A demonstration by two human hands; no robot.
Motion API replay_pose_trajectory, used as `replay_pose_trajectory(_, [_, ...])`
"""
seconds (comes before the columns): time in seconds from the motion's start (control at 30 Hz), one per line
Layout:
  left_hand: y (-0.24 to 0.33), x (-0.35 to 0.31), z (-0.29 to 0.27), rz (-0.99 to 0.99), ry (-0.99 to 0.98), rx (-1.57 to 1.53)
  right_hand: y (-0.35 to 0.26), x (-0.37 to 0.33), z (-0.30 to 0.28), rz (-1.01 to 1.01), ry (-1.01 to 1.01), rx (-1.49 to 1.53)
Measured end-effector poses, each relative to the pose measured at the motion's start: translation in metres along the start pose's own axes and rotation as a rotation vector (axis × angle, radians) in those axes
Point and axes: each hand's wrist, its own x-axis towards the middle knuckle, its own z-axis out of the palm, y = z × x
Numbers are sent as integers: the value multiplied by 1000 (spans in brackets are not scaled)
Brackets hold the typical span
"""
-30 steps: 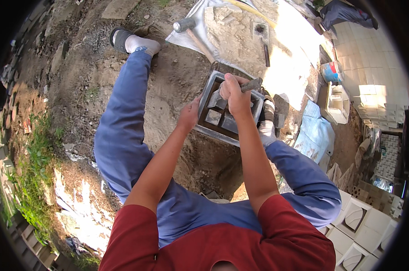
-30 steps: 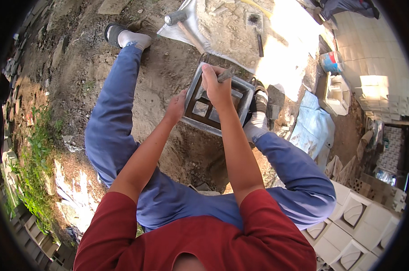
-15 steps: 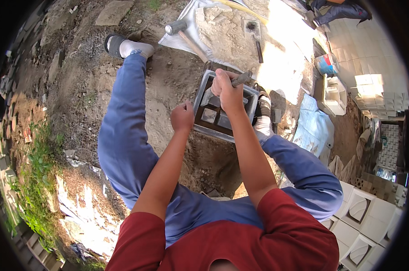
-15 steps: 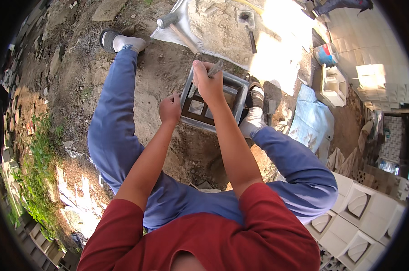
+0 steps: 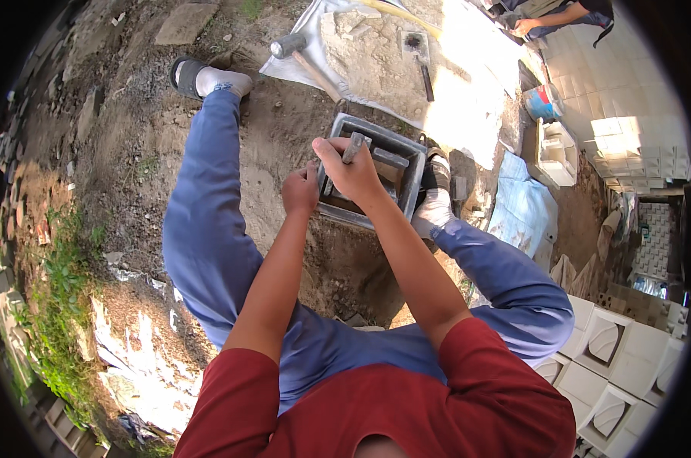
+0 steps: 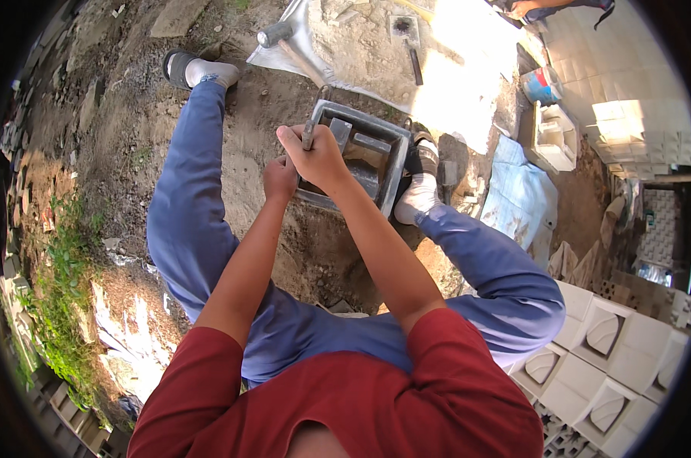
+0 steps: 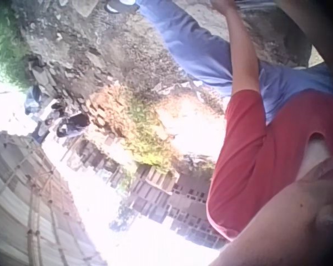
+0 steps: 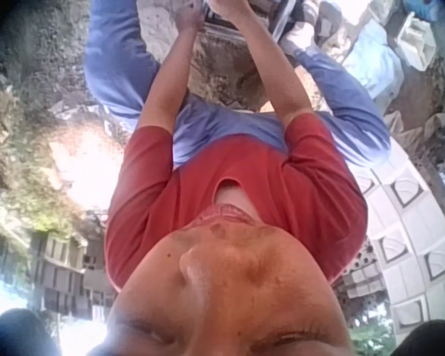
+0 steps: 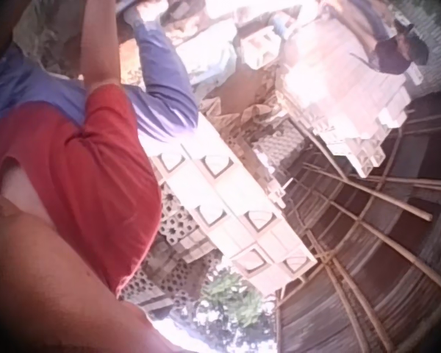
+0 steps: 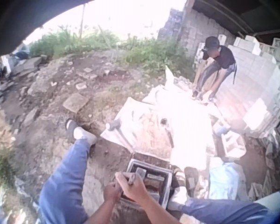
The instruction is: The person uses a handheld tool to pack and level a granular mixture inside a square metal mold.
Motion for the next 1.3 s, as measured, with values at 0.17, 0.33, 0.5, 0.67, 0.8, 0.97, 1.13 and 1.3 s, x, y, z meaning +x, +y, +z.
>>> replay_pose_trajectory(0.17, [-7, 1, 6, 28, 26, -20, 12, -7, 3, 32, -18, -42])
replay_pose_trajectory(0.33, [-3, 3, 2, 4, 37, 1, -6, -3, -2, 64, -13, -14])
replay_pose_trajectory(0.5, [-3, 1, 5, 16, 28, -11, 6, -1, -7, -17, -1, 3])
replay_pose_trajectory(0.67, [-2, 2, 3, 40, -7, -65, 7, -2, -12, 118, 86, 116])
replay_pose_trajectory(0.8, [-5, 1, 5, 51, 1, -138, 0, -2, -13, 27, 13, -14])
replay_pose_trajectory(0.97, [-3, -5, 14, 90, 24, -161, 2, -13, -17, 18, 107, 32])
replay_pose_trajectory(1.13, [-14, 6, 4, 54, 12, -121, -11, -9, -5, 59, 121, 68])
replay_pose_trajectory(1.3, [-12, 4, 13, 103, 33, -151, 1, 2, -9, 45, 23, -6])
